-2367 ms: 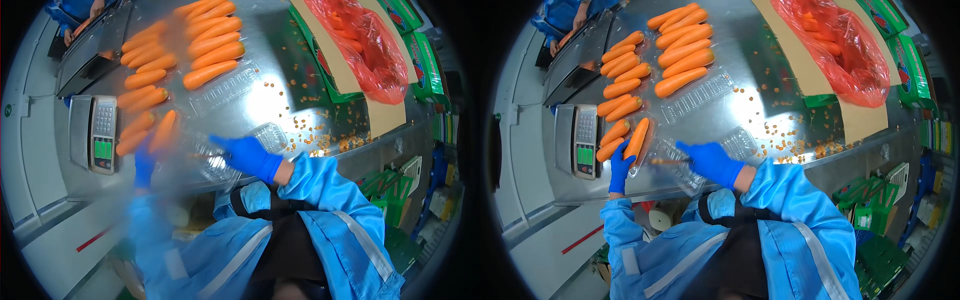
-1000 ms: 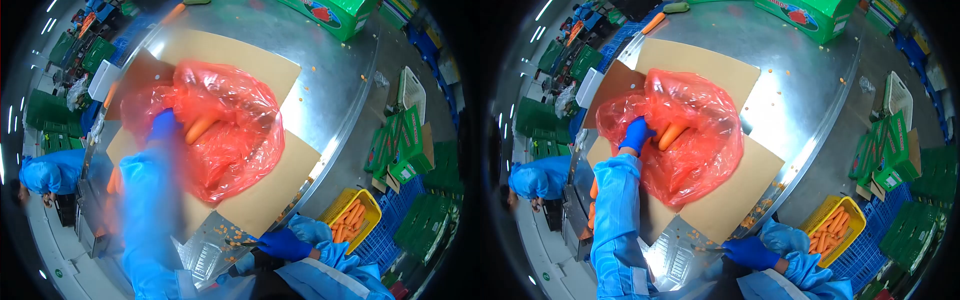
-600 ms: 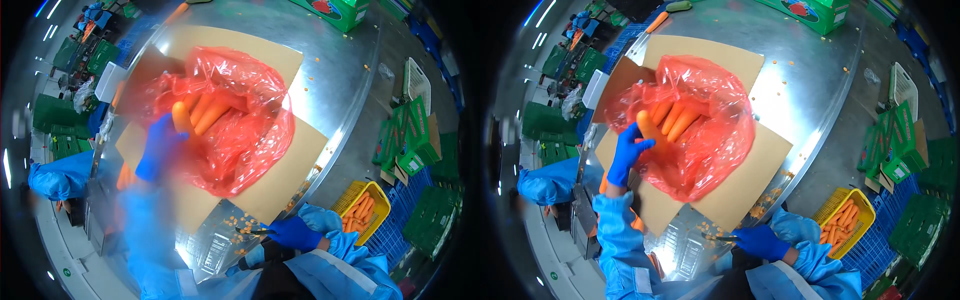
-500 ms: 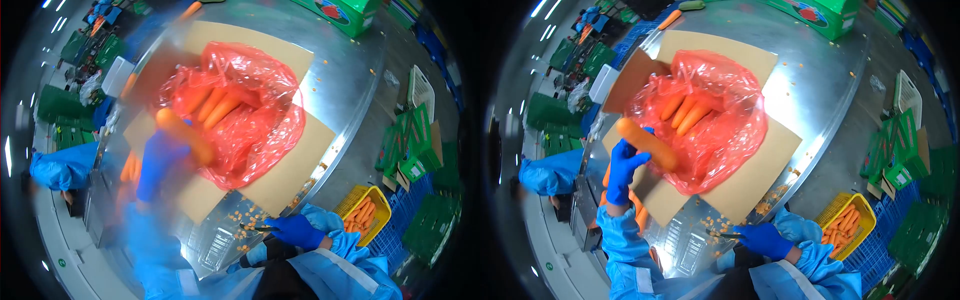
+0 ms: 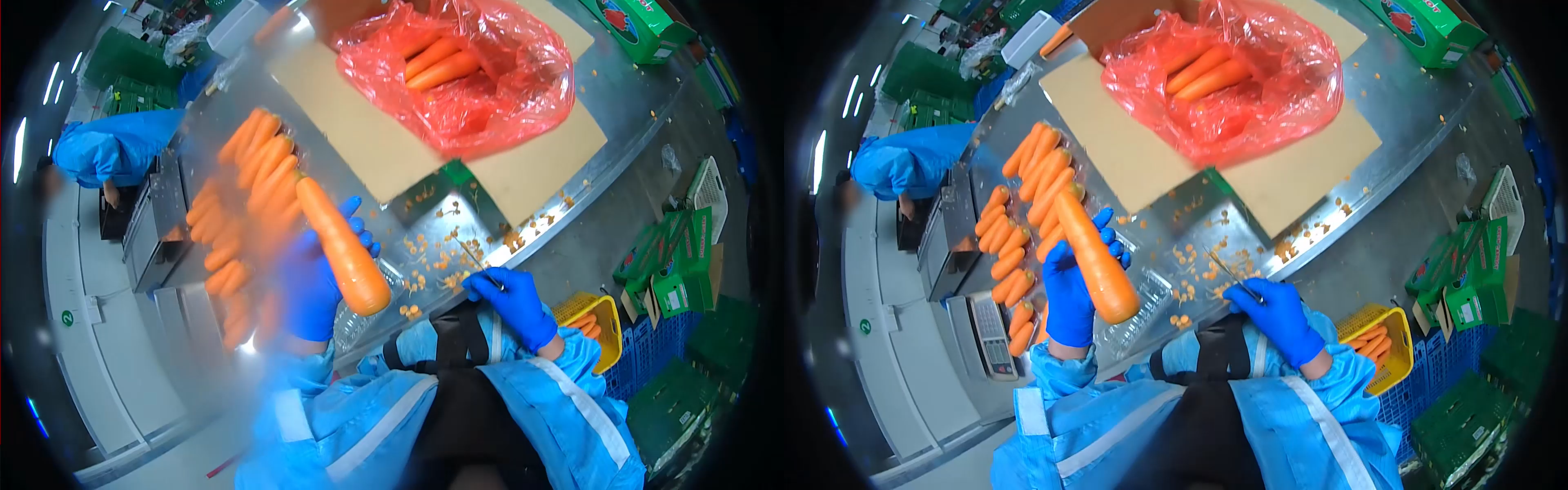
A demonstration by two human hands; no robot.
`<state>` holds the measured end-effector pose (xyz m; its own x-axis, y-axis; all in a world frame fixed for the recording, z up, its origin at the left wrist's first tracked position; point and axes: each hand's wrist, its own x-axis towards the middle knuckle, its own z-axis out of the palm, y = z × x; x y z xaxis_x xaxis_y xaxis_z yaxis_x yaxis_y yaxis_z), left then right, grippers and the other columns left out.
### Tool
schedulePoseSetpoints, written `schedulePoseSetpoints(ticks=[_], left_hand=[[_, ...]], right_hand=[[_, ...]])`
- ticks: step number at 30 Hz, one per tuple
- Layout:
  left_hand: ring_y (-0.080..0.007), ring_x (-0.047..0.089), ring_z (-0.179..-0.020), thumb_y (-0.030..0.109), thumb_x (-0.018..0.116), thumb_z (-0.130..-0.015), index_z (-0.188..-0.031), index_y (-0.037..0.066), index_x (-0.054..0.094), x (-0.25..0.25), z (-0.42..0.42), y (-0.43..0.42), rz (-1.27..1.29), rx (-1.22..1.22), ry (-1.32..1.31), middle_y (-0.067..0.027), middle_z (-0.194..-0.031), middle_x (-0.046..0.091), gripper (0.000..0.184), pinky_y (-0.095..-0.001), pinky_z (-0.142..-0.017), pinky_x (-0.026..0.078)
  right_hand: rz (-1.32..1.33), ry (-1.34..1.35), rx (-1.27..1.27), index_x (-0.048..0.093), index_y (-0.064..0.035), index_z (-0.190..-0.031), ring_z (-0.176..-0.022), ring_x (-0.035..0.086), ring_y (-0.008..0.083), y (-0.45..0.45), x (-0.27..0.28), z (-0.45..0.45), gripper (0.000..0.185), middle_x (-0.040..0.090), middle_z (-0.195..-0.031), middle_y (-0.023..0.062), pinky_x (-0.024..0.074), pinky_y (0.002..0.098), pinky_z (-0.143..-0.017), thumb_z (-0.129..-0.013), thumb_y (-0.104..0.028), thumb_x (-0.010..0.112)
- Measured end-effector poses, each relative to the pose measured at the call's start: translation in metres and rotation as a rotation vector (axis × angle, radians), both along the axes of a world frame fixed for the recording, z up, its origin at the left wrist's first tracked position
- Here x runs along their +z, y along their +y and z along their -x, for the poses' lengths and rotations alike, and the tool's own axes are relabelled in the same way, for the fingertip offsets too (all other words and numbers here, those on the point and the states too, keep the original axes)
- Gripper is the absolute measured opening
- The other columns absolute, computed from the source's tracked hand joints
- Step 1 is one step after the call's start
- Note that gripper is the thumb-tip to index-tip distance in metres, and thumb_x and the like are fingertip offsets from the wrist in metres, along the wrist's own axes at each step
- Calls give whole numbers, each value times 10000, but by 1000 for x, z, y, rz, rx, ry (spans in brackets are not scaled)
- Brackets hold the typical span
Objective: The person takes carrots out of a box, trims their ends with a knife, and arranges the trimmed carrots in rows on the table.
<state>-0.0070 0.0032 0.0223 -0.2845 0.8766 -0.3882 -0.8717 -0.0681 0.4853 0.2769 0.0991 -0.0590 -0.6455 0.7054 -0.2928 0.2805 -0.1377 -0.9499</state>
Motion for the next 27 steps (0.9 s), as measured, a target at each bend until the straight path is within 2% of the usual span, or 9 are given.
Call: schedulePoseSetpoints(ticks=[3,4,7,11,12,18,21,25,27], left_hand=[[-263,606,-837,200,689,-749,-1284,-63,463,-19,-12,-30,149,-87,178,-125,-926,599,638,-413,-800,524],[-231,619,-848,148,718,-705,-1223,-35,521,-19,-14,-36,214,-223,383,-116,-922,619,585,-369,-796,525],[-192,630,-873,106,734,-691,-1209,6,553,-22,-38,-54,338,-339,901,-109,-944,638,558,-340,-818,512],[-234,651,-994,106,738,-694,-1241,29,549,-33,-46,-71,479,-520,1148,-128,-1057,663,585,-373,-861,507],[-258,644,-1052,122,731,-702,-1253,20,544,-33,-49,-73,452,-532,1190,-143,-1116,660,591,-395,-891,501],[-274,644,-1058,141,728,-710,-1272,13,536,-21,-64,-71,379,-532,1145,-166,-1125,652,607,-400,-906,499],[-196,658,-916,37,741,-659,-1193,-14,577,-21,-71,-67,386,-437,1157,-97,-997,667,561,-340,-834,524],[-199,655,-927,38,736,-661,-1221,-10,560,-26,-73,-68,427,-466,1213,-97,-1013,662,589,-340,-845,519],[-195,654,-915,36,727,-657,-1209,-10,566,-27,-75,-73,490,-474,1273,-93,-1001,663,577,-333,-842,518]], right_hand=[[-195,-24,90,725,-58,-890,-646,666,230,0,27,14,189,662,-727,128,491,298,-592,-851,-243,716],[-367,-30,127,712,-96,-879,-647,653,260,-1,31,18,170,650,-735,103,489,323,-577,-826,-257,719],[-635,5,254,702,-92,-912,-642,659,227,0,68,31,126,671,-767,80,504,300,-588,-815,-170,720],[-822,-63,327,680,-142,-926,-670,645,248,-3,72,40,170,652,-778,45,489,334,-560,-779,-218,719],[-862,-81,332,677,-148,-928,-677,645,244,-4,72,40,172,650,-786,38,486,339,-555,-780,-226,715],[-926,-144,346,669,-164,-954,-708,646,223,-8,72,33,204,635,-803,25,474,335,-551,-771,-242,715],[-945,-163,345,666,-165,-963,-719,647,215,-8,75,29,222,630,-800,23,469,333,-550,-763,-246,718],[-934,-159,349,659,-167,-973,-712,646,223,-6,74,24,227,633,-816,22,473,338,-547,-758,-220,707],[-880,-69,303,674,-148,-973,-692,660,199,-4,64,20,195,657,-814,26,487,327,-561,-793,-220,698]])
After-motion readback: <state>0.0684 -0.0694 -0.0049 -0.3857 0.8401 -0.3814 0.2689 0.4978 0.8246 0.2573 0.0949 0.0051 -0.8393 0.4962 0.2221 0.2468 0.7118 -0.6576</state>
